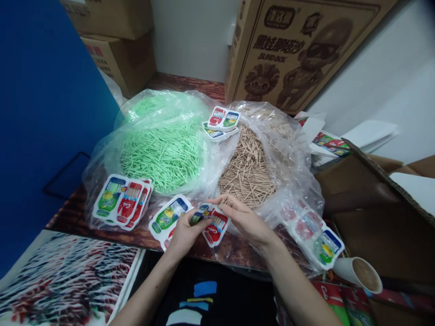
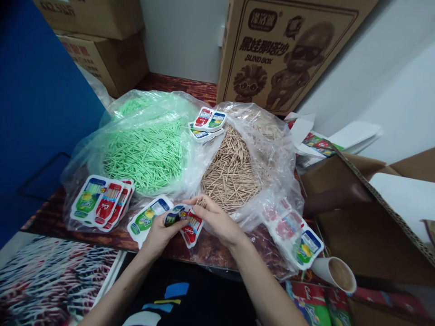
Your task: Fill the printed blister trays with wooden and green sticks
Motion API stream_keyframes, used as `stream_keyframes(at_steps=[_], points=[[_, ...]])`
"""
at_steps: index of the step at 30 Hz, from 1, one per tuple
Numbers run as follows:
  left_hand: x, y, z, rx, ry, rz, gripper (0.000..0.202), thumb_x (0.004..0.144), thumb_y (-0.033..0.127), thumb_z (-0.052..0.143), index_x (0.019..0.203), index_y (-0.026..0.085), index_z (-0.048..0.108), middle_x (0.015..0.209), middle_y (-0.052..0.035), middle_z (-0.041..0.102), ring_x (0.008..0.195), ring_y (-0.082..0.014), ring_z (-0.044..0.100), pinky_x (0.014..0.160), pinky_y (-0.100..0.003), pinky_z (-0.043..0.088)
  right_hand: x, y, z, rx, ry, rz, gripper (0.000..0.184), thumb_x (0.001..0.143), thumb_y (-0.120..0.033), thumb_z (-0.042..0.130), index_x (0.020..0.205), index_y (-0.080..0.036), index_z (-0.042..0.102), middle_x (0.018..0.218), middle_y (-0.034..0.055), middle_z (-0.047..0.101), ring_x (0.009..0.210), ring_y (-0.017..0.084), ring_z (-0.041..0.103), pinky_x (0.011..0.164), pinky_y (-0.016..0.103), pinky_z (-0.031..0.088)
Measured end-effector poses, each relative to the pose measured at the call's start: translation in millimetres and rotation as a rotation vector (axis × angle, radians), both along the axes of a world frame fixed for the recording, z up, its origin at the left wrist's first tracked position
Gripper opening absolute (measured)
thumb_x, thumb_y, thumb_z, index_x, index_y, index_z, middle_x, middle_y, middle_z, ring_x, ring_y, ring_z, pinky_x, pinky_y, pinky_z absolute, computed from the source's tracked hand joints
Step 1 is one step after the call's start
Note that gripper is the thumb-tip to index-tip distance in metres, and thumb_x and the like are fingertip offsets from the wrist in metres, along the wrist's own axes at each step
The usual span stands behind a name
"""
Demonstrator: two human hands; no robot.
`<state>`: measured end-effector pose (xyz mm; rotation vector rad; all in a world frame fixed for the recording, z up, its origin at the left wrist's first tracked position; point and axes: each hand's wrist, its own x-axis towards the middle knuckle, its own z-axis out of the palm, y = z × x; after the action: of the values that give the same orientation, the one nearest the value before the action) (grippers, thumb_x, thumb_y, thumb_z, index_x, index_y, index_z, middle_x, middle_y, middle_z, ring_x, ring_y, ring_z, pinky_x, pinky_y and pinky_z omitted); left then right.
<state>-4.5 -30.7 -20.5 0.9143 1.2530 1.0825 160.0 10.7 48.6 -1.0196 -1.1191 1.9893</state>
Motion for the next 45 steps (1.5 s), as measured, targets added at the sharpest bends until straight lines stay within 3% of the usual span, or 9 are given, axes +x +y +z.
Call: stream_keyframes(at_steps=[10,14,23,27,32,35,39,42,45], points=[[-10.5,-0.3,5.7,0.059,-0.004,0.053,0.023,0.074,0.035,0.069,0.087,0.016,0.072,0.083,-0.0017,0.073,0.076,-0.0189,0.064,0.075,-0.028,0.051,-2.7,-16.7,-5.7,0.608,-0.438,-0.208,0.031,0.09,-0.031,0.052,0.121,-0.028,0.053,0.121,0.0061,0.06,0.112,0.022,0.056,0.096,0.037,0.045],[-13.2,0.3,11.1,0.088,0.0,0.025,0.022,0.076,0.035,0.067,0.086,0.016,0.072,0.085,-0.0027,0.072,0.079,-0.0196,0.064,0.076,-0.029,0.05,-4.4,-17.2,-8.3,0.866,-0.583,-0.055,0.014,0.091,-0.026,0.05,0.093,-0.026,0.064,0.116,0.0071,0.061,0.112,0.025,0.054,0.096,0.042,0.041],[-20.4,-2.0,16.7,0.063,0.01,0.049,0.02,0.074,0.035,0.069,0.078,0.015,0.071,0.075,-0.0015,0.07,0.071,-0.0177,0.062,0.07,-0.028,0.05,-12.8,-19.0,-2.9,0.89,-0.615,-0.062,0.018,0.092,-0.026,0.048,0.104,-0.027,0.061,0.114,0.0073,0.061,0.107,0.024,0.056,0.091,0.039,0.044],[-59.8,-4.1,21.7,0.045,0.018,0.19,0.029,0.066,0.033,0.075,0.088,0.016,0.07,0.081,-0.002,0.071,0.072,-0.0172,0.063,0.07,-0.027,0.05,-14.0,-18.6,-4.7,0.802,-0.594,-0.119,0.023,0.093,-0.029,0.048,0.114,-0.027,0.057,0.112,0.0059,0.062,0.102,0.022,0.058,0.087,0.034,0.045],[-159.2,4.4,28.1,0.064,0.279,0.4,0.042,0.06,0.038,0.079,0.094,0.017,0.066,0.082,-0.0022,0.07,0.067,-0.017,0.062,0.064,-0.026,0.049,-21.8,-16.6,-19.4,0.731,-0.584,0.072,0.02,0.094,-0.03,0.044,0.097,-0.024,0.063,0.096,0.0046,0.066,0.094,0.021,0.061,0.083,0.033,0.046],[-200.1,17.0,21.6,0.08,0.712,0.404,0.039,0.067,0.044,0.071,0.093,0.016,0.065,0.083,-0.0049,0.069,0.075,-0.0218,0.061,0.069,-0.03,0.048,-36.2,-15.4,-27.5,0.718,-0.571,0.128,0.022,0.094,-0.028,0.043,0.093,-0.023,0.064,0.091,0.0038,0.066,0.088,0.02,0.061,0.079,0.031,0.046],[-207.9,30.7,7.4,0.163,1.371,0.381,0.043,0.08,0.044,0.057,0.113,0.017,0.06,0.104,-0.0121,0.064,0.098,-0.0298,0.056,0.083,-0.037,0.043,-63.8,4.5,-33.0,0.743,-0.514,0.104,0.02,0.091,-0.024,0.044,0.091,-0.021,0.064,0.09,0.003,0.067,0.086,0.018,0.061,0.079,0.03,0.045],[-199.6,32.4,2.5,0.221,1.502,0.437,0.053,0.085,0.045,0.049,0.128,0.014,0.051,0.115,-0.017,0.059,0.105,-0.0325,0.053,0.087,-0.039,0.041,-81.6,42.8,-36.7,0.746,-0.548,-0.046,0.023,0.091,-0.022,0.041,0.098,-0.021,0.062,0.096,0.0039,0.068,0.092,0.017,0.061,0.081,0.028,0.045],[-192.8,27.5,4.7,0.239,1.499,0.54,0.054,0.085,0.042,0.05,0.131,0.013,0.048,0.125,-0.0177,0.054,0.11,-0.033,0.05,0.091,-0.041,0.039,-89.5,84.3,-43.6,0.813,-0.992,-0.016,0.027,0.091,-0.017,0.037,0.103,-0.017,0.062,0.102,0.0057,0.067,0.093,0.016,0.06,0.079,0.024,0.042]])
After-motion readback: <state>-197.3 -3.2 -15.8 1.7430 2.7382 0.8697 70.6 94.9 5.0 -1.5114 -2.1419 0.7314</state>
